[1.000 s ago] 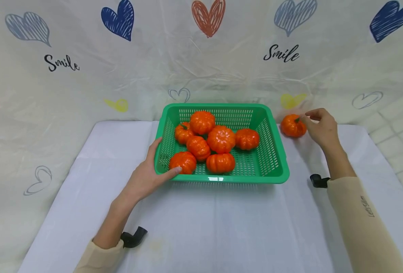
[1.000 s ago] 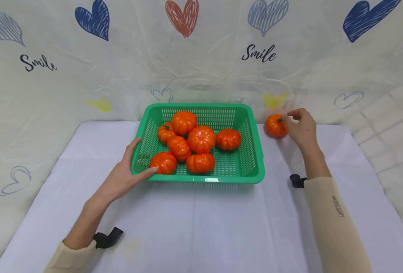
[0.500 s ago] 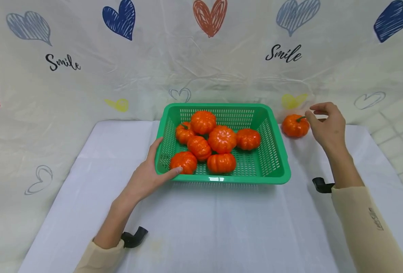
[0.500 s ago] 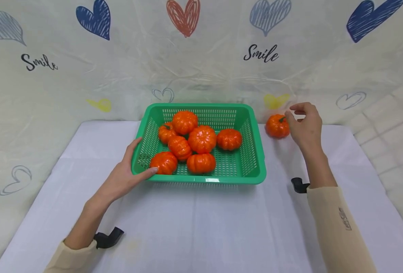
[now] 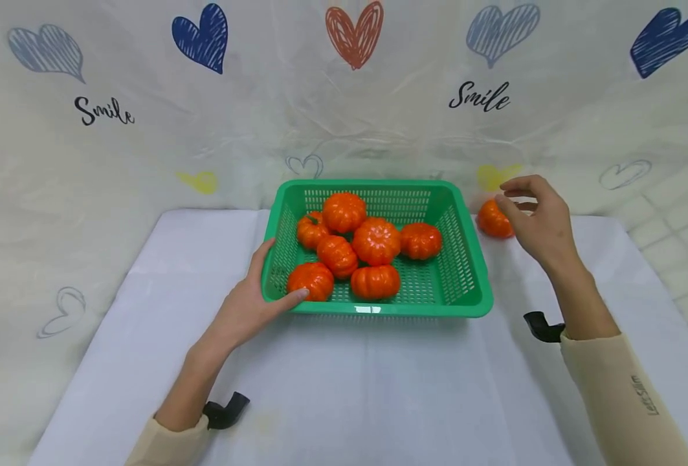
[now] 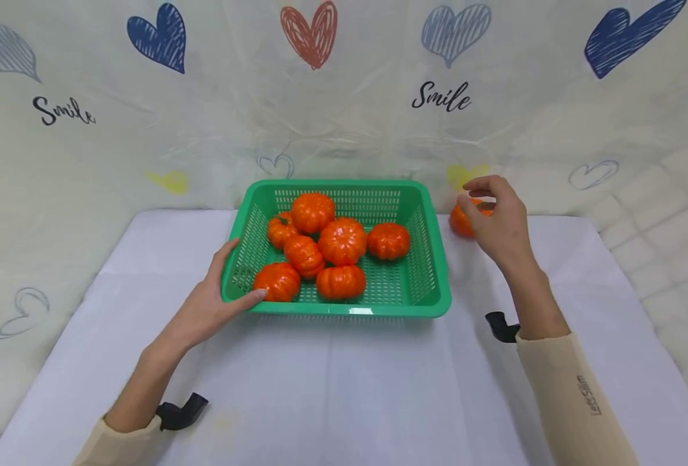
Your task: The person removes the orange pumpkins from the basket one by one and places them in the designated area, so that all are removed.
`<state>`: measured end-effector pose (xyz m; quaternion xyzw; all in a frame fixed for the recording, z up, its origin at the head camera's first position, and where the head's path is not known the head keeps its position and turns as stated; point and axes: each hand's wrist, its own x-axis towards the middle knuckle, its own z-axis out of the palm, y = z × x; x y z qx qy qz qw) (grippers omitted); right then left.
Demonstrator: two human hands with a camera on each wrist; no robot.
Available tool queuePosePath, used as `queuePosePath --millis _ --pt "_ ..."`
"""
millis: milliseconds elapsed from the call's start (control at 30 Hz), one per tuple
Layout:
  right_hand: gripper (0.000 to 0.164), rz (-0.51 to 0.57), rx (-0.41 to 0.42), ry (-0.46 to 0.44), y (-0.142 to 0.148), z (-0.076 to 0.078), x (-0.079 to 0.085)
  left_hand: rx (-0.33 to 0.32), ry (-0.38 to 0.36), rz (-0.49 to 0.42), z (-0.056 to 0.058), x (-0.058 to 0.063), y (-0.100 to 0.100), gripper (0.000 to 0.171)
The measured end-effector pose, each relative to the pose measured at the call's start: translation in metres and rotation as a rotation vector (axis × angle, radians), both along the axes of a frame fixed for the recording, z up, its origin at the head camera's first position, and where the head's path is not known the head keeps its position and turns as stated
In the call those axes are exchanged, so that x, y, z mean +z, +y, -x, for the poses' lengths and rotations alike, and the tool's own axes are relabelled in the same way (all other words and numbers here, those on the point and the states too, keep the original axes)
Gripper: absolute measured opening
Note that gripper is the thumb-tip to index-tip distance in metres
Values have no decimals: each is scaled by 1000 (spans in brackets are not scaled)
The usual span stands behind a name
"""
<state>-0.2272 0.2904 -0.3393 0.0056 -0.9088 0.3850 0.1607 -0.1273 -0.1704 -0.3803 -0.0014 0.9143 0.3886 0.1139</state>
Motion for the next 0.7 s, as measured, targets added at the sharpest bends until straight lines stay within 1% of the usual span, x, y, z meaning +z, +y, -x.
queuePosePath --millis 133,267,433,533,700 --pt "37 16 55 23 -10 -5 9 1 7 6 0 0 0 108" --pt "39 11 110 -9 -22 -12 16 4 5 6 -1 1 0 108" --pt "39 1 185 -47 -36 -20 23 -1 2 -3 -1 -1 0 108" --pt "38 -3 242 -76 -43 -20 27 -2 5 -4 0 -2 0 108" --pt "40 -24 324 -124 -53 -17 30 -3 12 -4 0 -2 1 107"
